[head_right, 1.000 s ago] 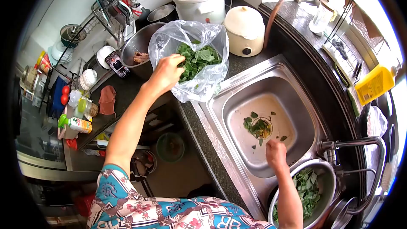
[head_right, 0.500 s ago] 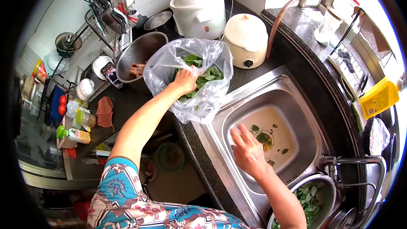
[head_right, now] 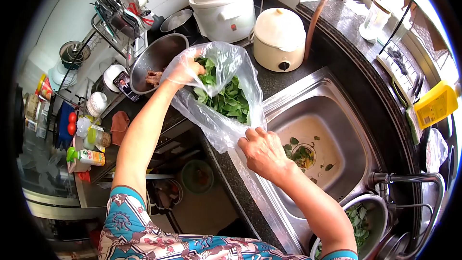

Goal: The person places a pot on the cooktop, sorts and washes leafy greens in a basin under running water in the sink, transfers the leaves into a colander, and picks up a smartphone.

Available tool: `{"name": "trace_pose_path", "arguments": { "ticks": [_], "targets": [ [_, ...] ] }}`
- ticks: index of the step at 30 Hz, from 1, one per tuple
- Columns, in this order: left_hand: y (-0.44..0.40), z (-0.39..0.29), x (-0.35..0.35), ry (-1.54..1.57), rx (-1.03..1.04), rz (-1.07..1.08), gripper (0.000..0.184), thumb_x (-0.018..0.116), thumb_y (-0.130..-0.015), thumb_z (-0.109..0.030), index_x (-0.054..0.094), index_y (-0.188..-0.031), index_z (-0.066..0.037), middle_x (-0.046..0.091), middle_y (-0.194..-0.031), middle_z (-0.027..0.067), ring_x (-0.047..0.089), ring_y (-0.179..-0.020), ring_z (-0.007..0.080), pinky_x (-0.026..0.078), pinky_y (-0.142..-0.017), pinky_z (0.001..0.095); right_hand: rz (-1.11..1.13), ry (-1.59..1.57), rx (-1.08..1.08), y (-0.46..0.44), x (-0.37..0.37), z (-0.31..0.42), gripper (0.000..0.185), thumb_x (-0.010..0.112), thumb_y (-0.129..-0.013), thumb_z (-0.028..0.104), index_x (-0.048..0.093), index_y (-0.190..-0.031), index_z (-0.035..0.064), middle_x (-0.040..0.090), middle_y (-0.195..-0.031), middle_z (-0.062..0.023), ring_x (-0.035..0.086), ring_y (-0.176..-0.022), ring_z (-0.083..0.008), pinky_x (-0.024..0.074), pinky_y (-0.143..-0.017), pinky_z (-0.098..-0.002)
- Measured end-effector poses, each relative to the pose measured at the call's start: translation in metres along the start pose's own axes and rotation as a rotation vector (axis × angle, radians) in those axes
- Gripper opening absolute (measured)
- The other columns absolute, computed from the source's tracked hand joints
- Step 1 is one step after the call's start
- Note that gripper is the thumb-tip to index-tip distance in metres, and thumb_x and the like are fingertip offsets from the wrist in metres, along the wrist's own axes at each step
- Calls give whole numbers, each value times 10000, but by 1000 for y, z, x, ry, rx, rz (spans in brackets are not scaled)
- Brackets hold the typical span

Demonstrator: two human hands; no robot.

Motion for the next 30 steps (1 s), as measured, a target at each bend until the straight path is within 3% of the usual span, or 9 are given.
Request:
{"name": "trace_pose_path", "arguments": {
  "ticks": [4, 7, 12, 14, 16, 20, 21, 24, 30],
  "targets": [
    [-5, 2, 5, -183, 49, -139, 490, 650, -608, -26, 583, -1092, 7, 640, -881, 154, 601, -748, 197, 469, -682, 297, -157, -39, -41, 1, -20, 4, 149, 557, -626, 12, 556, -774, 33, 507, -784, -107, 536, -781, -275, 457, -630, -390],
    [-3, 9, 6, -260, -181, 75, 494, 704, -676, -103, 539, -1103, 84, 624, -1000, 183, 617, -902, 238, 468, -795, 297, -186, -73, -57, 1, -18, 6, 188, 552, -654, 1, 568, -837, 36, 504, -766, -93, 532, -740, -267, 459, -601, -376],
    [18, -5, 1, -248, -98, 14, 506, 702, -672, -87, 537, -1133, 43, 577, -1100, 202, 579, -995, 265, 440, -864, 302, -119, -105, -41, 3, -10, 6, 254, 553, -630, -3, 542, -883, 14, 498, -792, -115, 534, -758, -278, 466, -607, -386],
    [29, -35, -4, -374, -128, 186, 483, 701, -682, -113, 556, -1125, 13, 549, -1136, 219, 545, -1054, 282, 433, -882, 316, -218, -106, -32, 5, -11, 7, 244, 555, -629, -1, 533, -871, 6, 498, -805, -111, 534, -758, -276, 469, -615, -381],
    [41, -28, 12, -470, 113, 97, 356, 659, -711, -144, 608, -1046, -35, 527, -1139, 220, 513, -1074, 317, 418, -904, 356, -188, -118, -42, 8, -13, 8, 229, 557, -627, 1, 528, -854, 8, 498, -810, -109, 535, -760, -274, 470, -623, -378],
    [53, -40, 51, -446, 362, 371, 210, 635, -672, -73, 625, -877, -26, 553, -1099, 171, 522, -1019, 341, 427, -867, 376, -107, -128, -68, 14, -9, 8, 197, 564, -619, 8, 513, -809, 24, 501, -816, -104, 537, -764, -269, 468, -643, -369],
    [55, -37, 63, -394, 366, 421, 235, 640, -652, -66, 637, -886, -46, 570, -1074, 127, 523, -1022, 315, 416, -855, 408, -191, -115, -99, 15, -4, 7, 142, 538, -644, -18, 513, -776, 28, 516, -774, -86, 534, -674, -253, 465, -559, -358],
    [63, -30, 93, -619, 606, 409, 384, 631, -625, -31, 610, -1001, -107, 492, -1177, 141, 419, -1157, 321, 328, -905, 512, -111, -125, -77, 19, -3, 8, 196, 575, -601, 12, 506, -784, 31, 499, -796, -97, 537, -760, -264, 466, -637, -365],
    [59, -26, 113, -815, 649, 392, 477, 614, -655, -40, 545, -1116, -142, 478, -1141, 144, 397, -1154, 341, 259, -903, 603, -92, -133, -71, 24, 1, 5, 198, 584, -592, 15, 499, -770, 32, 499, -787, -95, 541, -763, -263, 469, -628, -365]
  ]
}}
Point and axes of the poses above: each hand's wrist, its own y-axis away from the middle knuckle, its own x-axis out of the palm, z = x × y, the point moved 1 cm from there along -y, towards the middle knuckle
